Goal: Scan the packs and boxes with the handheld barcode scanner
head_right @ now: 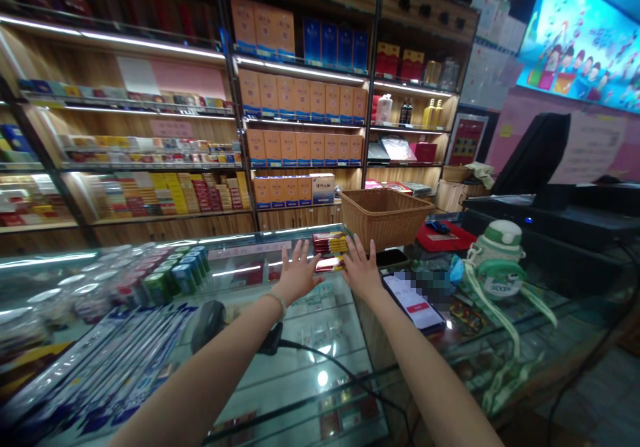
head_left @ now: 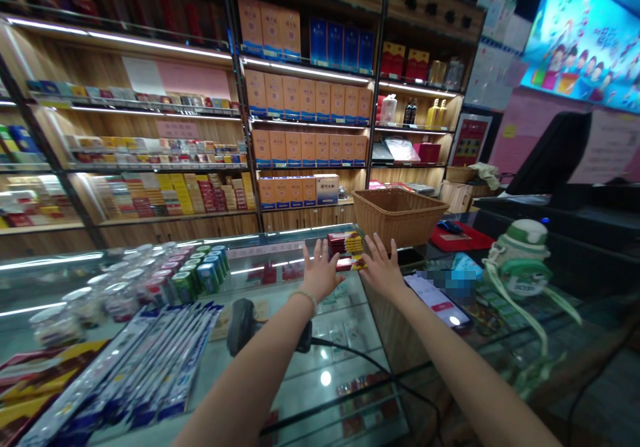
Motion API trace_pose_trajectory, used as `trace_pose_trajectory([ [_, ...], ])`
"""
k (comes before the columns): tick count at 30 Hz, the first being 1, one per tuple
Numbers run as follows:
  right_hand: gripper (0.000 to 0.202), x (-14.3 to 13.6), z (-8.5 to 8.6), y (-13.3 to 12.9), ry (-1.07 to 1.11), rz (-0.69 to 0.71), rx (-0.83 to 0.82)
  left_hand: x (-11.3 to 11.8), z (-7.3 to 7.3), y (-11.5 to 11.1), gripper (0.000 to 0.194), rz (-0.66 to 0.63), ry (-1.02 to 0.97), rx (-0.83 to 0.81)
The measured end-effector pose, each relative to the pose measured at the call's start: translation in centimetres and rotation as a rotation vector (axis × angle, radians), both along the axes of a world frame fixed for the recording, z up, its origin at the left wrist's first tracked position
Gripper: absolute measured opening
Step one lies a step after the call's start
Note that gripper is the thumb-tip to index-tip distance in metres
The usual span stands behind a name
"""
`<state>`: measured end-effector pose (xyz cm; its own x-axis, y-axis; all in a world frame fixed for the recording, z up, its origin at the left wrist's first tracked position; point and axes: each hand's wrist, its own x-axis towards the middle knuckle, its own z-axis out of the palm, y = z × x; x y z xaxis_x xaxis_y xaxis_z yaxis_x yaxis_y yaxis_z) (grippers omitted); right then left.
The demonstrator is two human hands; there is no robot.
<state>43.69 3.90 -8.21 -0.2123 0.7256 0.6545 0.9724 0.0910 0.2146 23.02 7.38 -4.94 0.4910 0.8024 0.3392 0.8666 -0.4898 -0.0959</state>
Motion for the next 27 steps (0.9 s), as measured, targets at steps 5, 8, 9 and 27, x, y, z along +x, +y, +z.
trace_pose_trajectory([
  [5,0.033,-0.5,-0.7,-0.9,0.085,-0.029,-0.005,0.2,-0.1,-1.0,0.048,-0.022,-0.052,0.044],
  [8,0.032,-0.3,-0.9,-0.9,0.104,-0.008,-0.013,0.2,-0.1,-1.2,0.045,-0.019,-0.042,0.043],
  [9,0.032,-0.2,-1.0,-0.8,0.109,0.003,-0.009,0.2,-0.2,-1.2,0.045,-0.019,-0.037,0.038],
  [27,0.05,0.2,-1.8,0.1,0.112,-0.045,-0.036,0.2,-1.0,0.6,0.057,-0.028,-0.017,-0.033],
])
